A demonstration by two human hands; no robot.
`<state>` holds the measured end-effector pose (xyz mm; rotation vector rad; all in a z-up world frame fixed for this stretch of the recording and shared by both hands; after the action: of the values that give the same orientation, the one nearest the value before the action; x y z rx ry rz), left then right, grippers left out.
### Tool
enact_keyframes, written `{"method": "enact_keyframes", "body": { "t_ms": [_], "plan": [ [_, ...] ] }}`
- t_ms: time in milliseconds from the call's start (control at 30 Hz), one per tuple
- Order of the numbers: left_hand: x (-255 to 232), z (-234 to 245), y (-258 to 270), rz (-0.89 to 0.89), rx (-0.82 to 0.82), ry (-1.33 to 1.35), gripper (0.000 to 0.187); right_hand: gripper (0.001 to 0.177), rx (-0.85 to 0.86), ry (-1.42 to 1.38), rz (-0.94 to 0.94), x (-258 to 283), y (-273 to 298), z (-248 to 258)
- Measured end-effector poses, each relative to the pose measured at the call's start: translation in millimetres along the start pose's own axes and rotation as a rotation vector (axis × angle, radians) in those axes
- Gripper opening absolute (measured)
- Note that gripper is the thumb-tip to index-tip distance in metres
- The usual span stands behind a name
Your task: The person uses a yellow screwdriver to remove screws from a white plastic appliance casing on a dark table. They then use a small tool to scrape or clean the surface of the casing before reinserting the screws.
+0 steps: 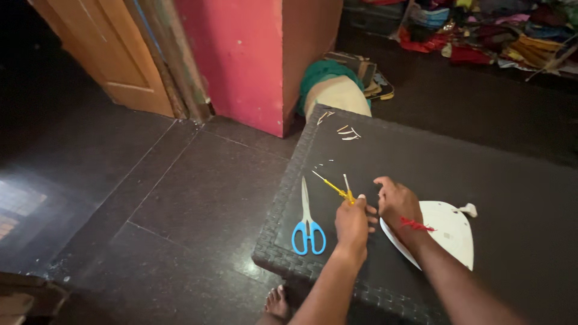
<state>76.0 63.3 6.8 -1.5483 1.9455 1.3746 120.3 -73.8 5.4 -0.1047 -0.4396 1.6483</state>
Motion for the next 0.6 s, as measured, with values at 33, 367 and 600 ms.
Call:
{"method": "enact_keyframes", "body": {
  "t_ms": [33,367,600],
  "plan": [
    [-2.1,-1.9,4.5,-0.022,-0.022,-0.020,0.017,0.037,0.002,-0.013,-0.011,3.9,0.9,6.6],
    [16.2,-33.3,26.8,-0.175,0.261,-0.034,0.034,0.031,-0.008,-0.436,-0.155,11.9,61.1,106.0],
    [44.8,-49.7,60.9,0.036,0.460,-0.007,0.038,0.028,-0.003,-0.578,-0.240,-32.5,116.6,136.9]
  ]
}}
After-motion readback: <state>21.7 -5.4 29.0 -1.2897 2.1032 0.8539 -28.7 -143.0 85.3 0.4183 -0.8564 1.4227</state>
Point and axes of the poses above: each hand's wrist, its own y-axis away from the middle knuckle, its own z-axis out of the back of the hand, x = y × z, the point moved 3 cm from there along -y, towards the middle knuckle, and after that the axes turned 13 degrees about y, right-handed, at the moved point
